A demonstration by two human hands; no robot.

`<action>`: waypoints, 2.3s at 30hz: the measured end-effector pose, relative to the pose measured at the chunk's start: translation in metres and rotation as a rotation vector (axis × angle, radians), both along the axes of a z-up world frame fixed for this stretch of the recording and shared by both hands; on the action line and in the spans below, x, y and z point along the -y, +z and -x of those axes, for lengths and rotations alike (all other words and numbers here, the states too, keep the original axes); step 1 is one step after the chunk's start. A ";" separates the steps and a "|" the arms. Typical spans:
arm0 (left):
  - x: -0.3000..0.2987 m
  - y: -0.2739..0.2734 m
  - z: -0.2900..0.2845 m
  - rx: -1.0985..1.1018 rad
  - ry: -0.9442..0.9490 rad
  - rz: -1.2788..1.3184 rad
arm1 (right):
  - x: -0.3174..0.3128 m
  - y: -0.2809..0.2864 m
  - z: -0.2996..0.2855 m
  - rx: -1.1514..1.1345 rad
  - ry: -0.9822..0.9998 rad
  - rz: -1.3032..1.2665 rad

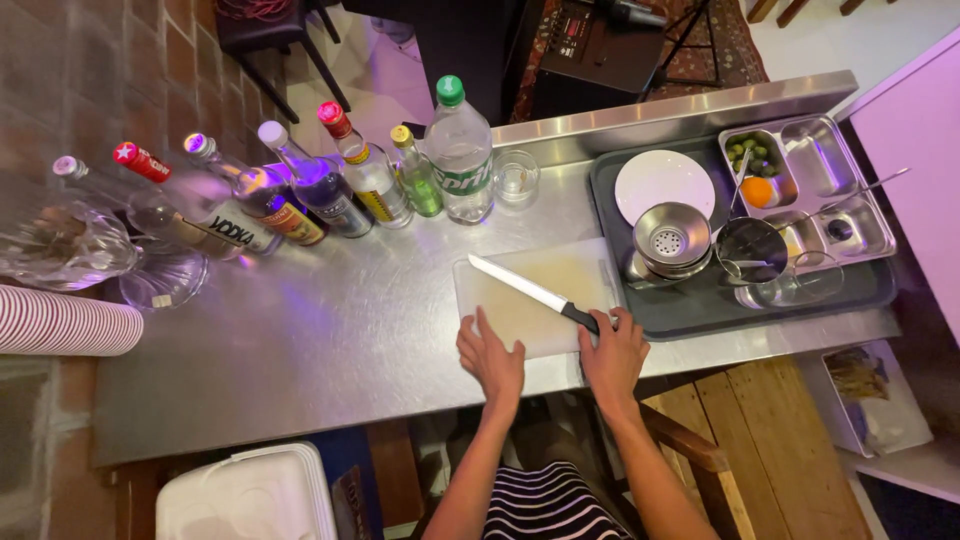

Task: The person organizes bar tools and ingredients on a stainless steel countertop. They move a cocktail shaker, strainer, and glass, then arrange a cutting board and knife. Finally, they line up several bottles of alcohol and mixers in a row.

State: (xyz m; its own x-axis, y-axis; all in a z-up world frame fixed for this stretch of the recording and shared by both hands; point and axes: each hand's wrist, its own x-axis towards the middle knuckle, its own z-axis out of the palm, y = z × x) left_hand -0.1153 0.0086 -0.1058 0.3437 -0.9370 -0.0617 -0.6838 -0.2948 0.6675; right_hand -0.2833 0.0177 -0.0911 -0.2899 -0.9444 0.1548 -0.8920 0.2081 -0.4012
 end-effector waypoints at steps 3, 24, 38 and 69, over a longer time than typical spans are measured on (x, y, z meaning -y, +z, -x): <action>0.003 -0.001 0.022 -0.086 -0.106 0.017 | 0.001 0.001 0.004 -0.005 0.009 0.013; 0.008 -0.026 0.041 -0.042 -0.335 0.019 | -0.003 0.012 0.014 0.015 0.079 0.045; -0.010 0.001 -0.049 -0.156 -0.254 0.036 | -0.002 0.035 -0.072 0.182 0.239 0.064; 0.032 0.035 -0.181 -0.336 -0.114 0.097 | 0.049 0.065 -0.218 0.304 0.387 -0.052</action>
State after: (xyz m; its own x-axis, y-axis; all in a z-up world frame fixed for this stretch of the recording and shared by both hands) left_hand 0.0658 -0.0236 -0.0709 0.2119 -0.9753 -0.0626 -0.4462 -0.1536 0.8817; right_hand -0.0655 -0.0311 -0.0259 0.0591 -0.9959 0.0678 -0.7516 -0.0891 -0.6535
